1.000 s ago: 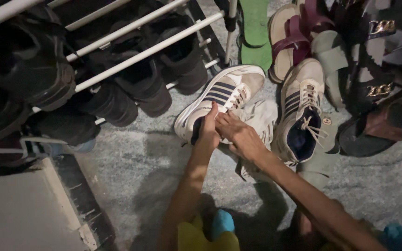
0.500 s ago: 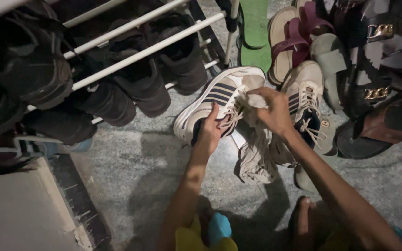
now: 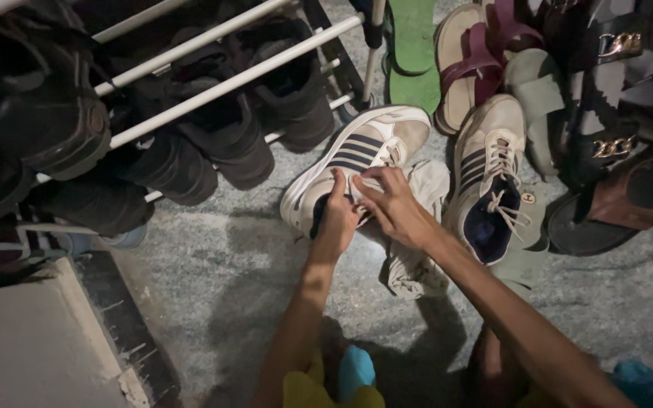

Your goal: The person cleans a pair of white and blue striped sneakers by hand using a white cloth, wiping the sides, toes, and soles, and then places one sneaker on a shoe rack.

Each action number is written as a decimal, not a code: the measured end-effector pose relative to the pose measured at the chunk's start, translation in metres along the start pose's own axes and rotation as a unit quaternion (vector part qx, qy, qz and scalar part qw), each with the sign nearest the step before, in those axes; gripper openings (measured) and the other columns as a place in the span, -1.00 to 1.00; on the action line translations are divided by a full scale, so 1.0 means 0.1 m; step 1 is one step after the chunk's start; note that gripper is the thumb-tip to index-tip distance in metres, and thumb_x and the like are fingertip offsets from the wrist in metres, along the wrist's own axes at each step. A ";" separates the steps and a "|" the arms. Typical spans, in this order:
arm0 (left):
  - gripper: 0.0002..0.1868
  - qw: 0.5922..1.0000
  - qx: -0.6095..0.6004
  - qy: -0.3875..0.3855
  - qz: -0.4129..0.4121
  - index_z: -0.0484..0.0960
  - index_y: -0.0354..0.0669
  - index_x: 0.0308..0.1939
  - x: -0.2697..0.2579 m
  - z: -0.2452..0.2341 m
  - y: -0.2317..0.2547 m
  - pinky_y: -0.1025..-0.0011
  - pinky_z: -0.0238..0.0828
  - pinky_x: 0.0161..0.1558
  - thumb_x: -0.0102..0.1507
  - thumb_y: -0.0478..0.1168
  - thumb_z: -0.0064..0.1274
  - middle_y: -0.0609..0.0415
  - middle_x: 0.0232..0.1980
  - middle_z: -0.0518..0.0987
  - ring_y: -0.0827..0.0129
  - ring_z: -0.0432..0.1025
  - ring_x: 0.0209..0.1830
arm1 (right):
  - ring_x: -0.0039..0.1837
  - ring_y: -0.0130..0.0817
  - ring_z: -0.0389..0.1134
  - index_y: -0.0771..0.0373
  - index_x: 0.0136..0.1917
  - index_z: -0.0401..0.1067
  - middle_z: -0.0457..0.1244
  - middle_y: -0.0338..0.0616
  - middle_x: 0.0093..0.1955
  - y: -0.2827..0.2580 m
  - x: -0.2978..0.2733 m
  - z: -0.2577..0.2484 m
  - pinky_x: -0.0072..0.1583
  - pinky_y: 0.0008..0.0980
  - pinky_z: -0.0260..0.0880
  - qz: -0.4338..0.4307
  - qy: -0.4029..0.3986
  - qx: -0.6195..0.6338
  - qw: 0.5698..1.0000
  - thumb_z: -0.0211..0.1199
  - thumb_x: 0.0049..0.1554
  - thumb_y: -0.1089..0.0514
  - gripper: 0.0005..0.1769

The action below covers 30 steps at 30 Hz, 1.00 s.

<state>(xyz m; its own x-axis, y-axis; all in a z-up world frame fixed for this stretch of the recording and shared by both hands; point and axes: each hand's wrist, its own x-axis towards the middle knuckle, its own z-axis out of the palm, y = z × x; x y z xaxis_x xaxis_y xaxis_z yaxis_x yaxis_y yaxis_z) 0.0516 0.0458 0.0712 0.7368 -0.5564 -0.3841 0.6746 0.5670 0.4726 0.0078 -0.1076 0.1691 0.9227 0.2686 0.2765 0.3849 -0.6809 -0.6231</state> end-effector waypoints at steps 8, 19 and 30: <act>-0.26 1.000 0.015 -0.002 0.012 0.33 -0.33 0.36 -0.05 0.16 0.04 0.27 0.28 0.25 0.46 0.30 -0.31 -0.03 0.16 0.47 0.29 0.39 0.12 | 0.06 -0.13 0.40 0.33 -0.03 0.57 0.39 -0.02 -0.03 0.11 0.11 0.06 0.11 -0.20 0.42 0.038 0.103 0.057 0.992 0.34 0.08 0.34 -0.85; -0.15 0.997 0.064 0.033 -0.009 0.32 -0.49 0.40 0.04 0.04 -0.04 0.22 0.28 0.29 0.49 0.33 -0.32 -0.29 0.20 0.45 0.10 0.37 0.16 | -0.14 -0.29 0.42 0.33 -0.19 0.59 0.39 -0.06 -0.19 0.13 0.06 0.29 -0.12 -0.35 0.36 0.237 0.162 0.151 0.946 0.54 -0.11 0.24 -0.79; -0.12 0.999 0.049 0.014 -0.007 0.34 -0.52 0.36 0.01 0.11 -0.03 0.20 0.33 0.31 0.44 0.35 -0.32 -0.21 0.19 0.50 0.12 0.42 0.17 | -0.18 -0.47 0.40 0.36 -0.23 0.58 0.41 -0.05 -0.25 0.17 0.02 0.30 -0.12 -0.43 0.37 0.265 0.194 0.143 0.934 0.59 -0.07 0.13 -0.72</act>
<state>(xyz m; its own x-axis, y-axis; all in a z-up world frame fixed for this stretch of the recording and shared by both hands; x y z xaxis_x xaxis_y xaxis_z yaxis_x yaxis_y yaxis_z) 0.0503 0.0371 0.0779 0.7291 -0.5464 -0.4121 0.6783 0.4968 0.5414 0.0171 -0.0975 0.1372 0.9297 -0.3587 0.0837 -0.0819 -0.4228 -0.9025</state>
